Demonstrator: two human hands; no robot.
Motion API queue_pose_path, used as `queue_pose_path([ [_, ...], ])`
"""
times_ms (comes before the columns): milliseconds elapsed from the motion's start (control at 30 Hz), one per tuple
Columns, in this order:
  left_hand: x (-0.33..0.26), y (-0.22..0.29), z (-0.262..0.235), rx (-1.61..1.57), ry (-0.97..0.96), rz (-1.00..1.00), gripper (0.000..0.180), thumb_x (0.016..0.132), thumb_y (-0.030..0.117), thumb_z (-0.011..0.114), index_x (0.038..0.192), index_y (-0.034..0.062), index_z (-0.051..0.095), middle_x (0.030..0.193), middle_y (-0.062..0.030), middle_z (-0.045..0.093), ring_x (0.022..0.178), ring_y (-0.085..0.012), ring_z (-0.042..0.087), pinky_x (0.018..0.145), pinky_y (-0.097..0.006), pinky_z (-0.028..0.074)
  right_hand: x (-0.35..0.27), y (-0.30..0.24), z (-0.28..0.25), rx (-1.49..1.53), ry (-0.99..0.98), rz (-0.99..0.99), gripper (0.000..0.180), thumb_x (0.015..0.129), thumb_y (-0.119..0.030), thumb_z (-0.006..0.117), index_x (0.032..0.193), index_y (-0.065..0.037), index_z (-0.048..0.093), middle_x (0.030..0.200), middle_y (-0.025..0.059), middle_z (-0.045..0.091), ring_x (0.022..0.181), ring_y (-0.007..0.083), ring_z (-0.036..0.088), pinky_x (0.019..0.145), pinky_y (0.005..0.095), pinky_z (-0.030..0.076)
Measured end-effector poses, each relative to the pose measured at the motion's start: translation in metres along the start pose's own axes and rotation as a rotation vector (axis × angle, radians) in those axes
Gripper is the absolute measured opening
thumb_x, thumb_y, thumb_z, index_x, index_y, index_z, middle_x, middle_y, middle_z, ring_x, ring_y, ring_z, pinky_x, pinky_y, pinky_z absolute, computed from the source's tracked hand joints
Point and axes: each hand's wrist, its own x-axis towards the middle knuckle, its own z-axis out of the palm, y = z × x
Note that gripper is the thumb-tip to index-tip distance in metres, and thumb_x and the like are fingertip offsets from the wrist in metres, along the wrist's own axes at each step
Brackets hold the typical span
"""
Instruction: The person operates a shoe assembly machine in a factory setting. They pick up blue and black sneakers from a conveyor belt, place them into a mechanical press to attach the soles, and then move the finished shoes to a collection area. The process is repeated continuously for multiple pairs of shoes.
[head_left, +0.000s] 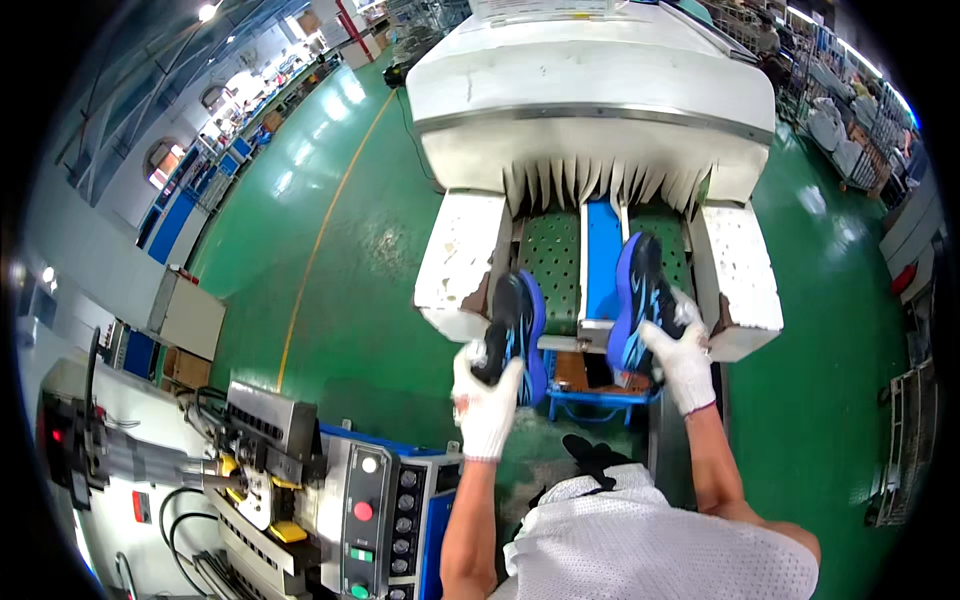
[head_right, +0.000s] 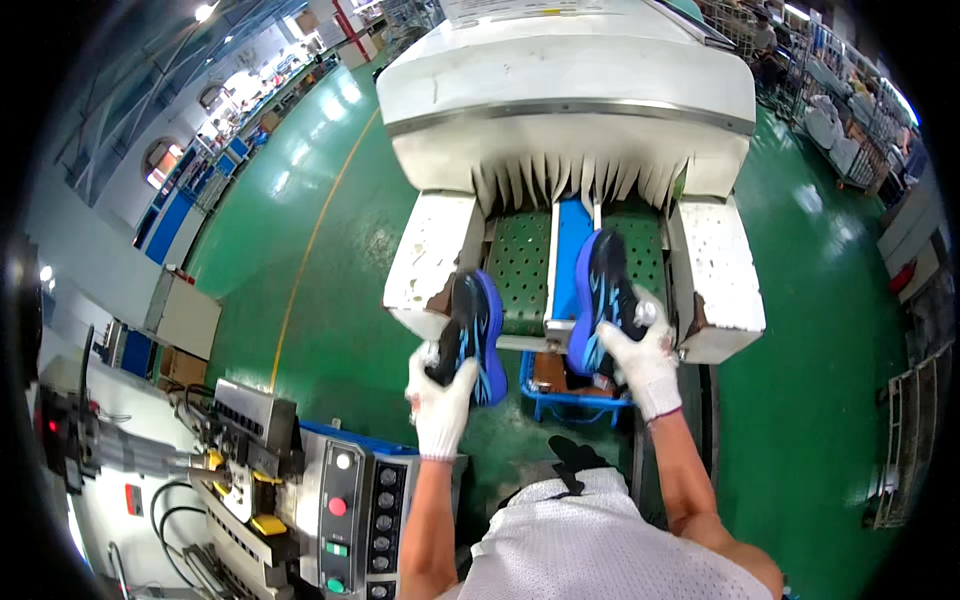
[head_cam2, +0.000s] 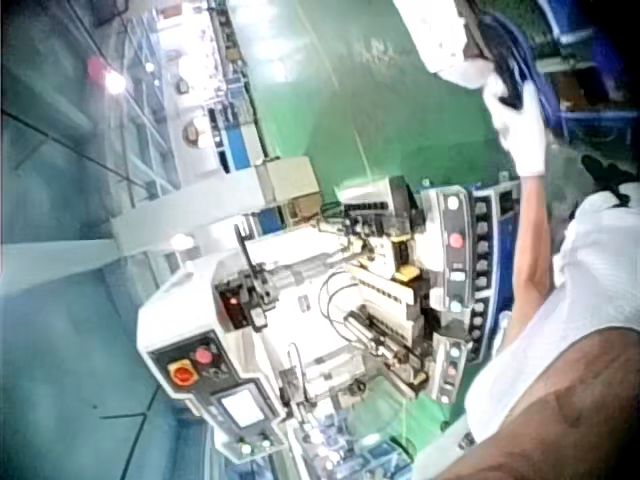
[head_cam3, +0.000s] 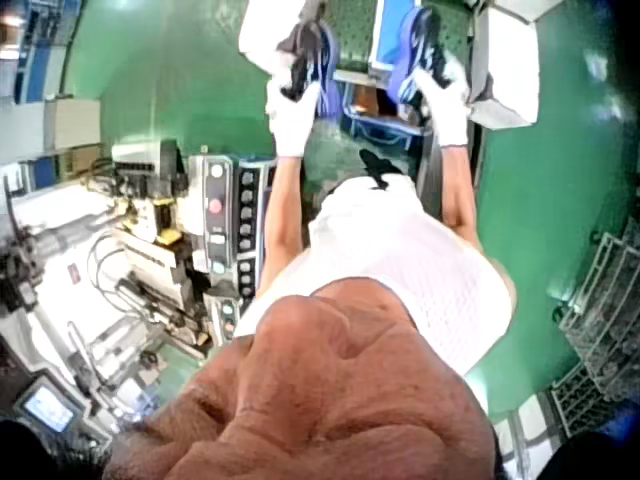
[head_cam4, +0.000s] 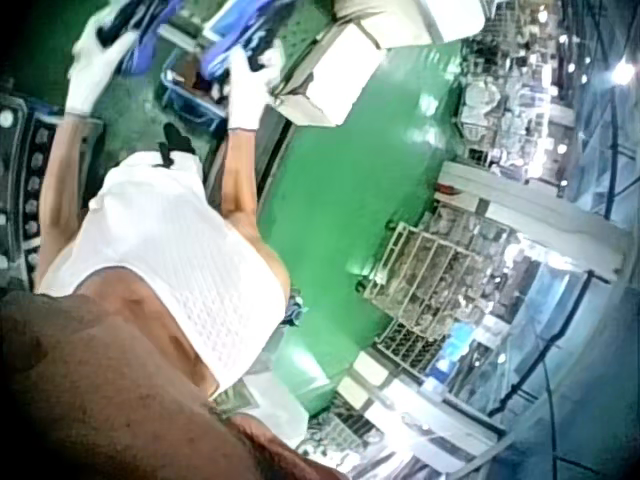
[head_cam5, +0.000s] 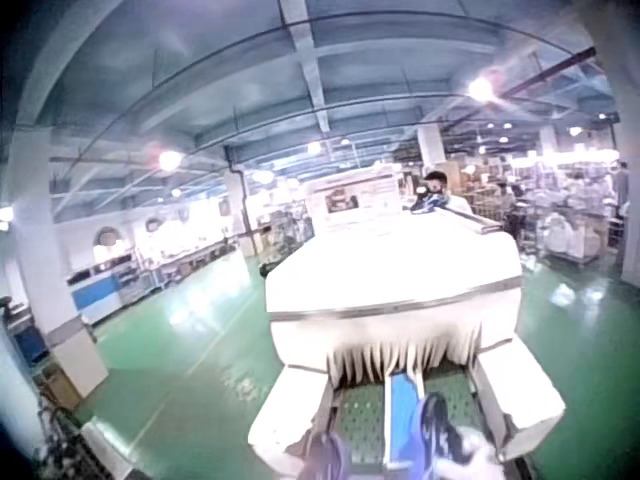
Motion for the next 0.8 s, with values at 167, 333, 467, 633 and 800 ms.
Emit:
queue_pose_path([
  [167,0.144,0.004,0.14,0.283,-0.104,0.3,0.075,0.087,0.033,0.077,0.147,0.0018,0.046,0.129,-0.0261,0.066,0.119,-0.0406,0.066,0.101,-0.046,0.05,0.131,0.005,-0.025,-0.596,0.303,-0.177,0.094,0.083,-0.025,0.079,0.159,0.001,0.029,0.15,0.0311,0.05,0.136,0.043,0.053,0.115,0.0449,0.042],
  [333,0.241,0.011,0.232,0.474,-0.19,0.219,0.078,0.091,0.041,0.07,0.15,-0.0027,0.043,0.14,-0.0266,0.06,0.127,-0.0407,0.06,0.105,-0.046,0.047,0.267,0.024,0.004,-0.629,0.396,-0.243,0.085,0.087,-0.038,0.073,0.155,-0.003,0.038,0.139,0.0294,0.06,0.13,0.0443,0.057,0.11,0.0476,0.044],
  [467,0.245,-0.003,0.202,0.27,-0.186,0.423,0.067,0.094,0.039,0.064,0.144,-0.0037,0.049,0.137,-0.0272,0.061,0.129,-0.0407,0.058,0.108,-0.047,0.046,0.297,0.0,0.026,-0.819,0.42,-0.278,0.075,0.088,-0.051,0.066,0.139,0.003,0.056,0.125,0.0271,0.067,0.119,0.0427,0.063,0.103,0.051,0.048],
  [633,0.058,-0.08,0.061,0.101,-0.325,0.186,0.042,0.1,0.032,0.061,0.129,0.0011,0.061,0.127,-0.0218,0.065,0.119,-0.0364,0.064,0.102,-0.043,0.05,0.161,0.005,0.094,-0.283,0.204,-0.841,0.052,0.102,-0.012,0.064,0.149,0.002,0.048,0.147,0.0194,0.056,0.134,0.0292,0.055,0.115,0.0399,0.041],
  [800,-0.195,-0.229,-0.13,0.483,-0.214,-0.702,0.051,0.095,0.039,0.056,0.135,0.0075,0.063,0.13,-0.0203,0.068,0.118,-0.0383,0.066,0.102,-0.044,0.052,0.027,0.124,0.191,-0.301,-1.282,0.019,0.054,0.098,-0.005,0.066,0.148,0.003,0.048,0.145,0.0195,0.059,0.132,0.0277,0.059,0.111,0.0389,0.048],
])
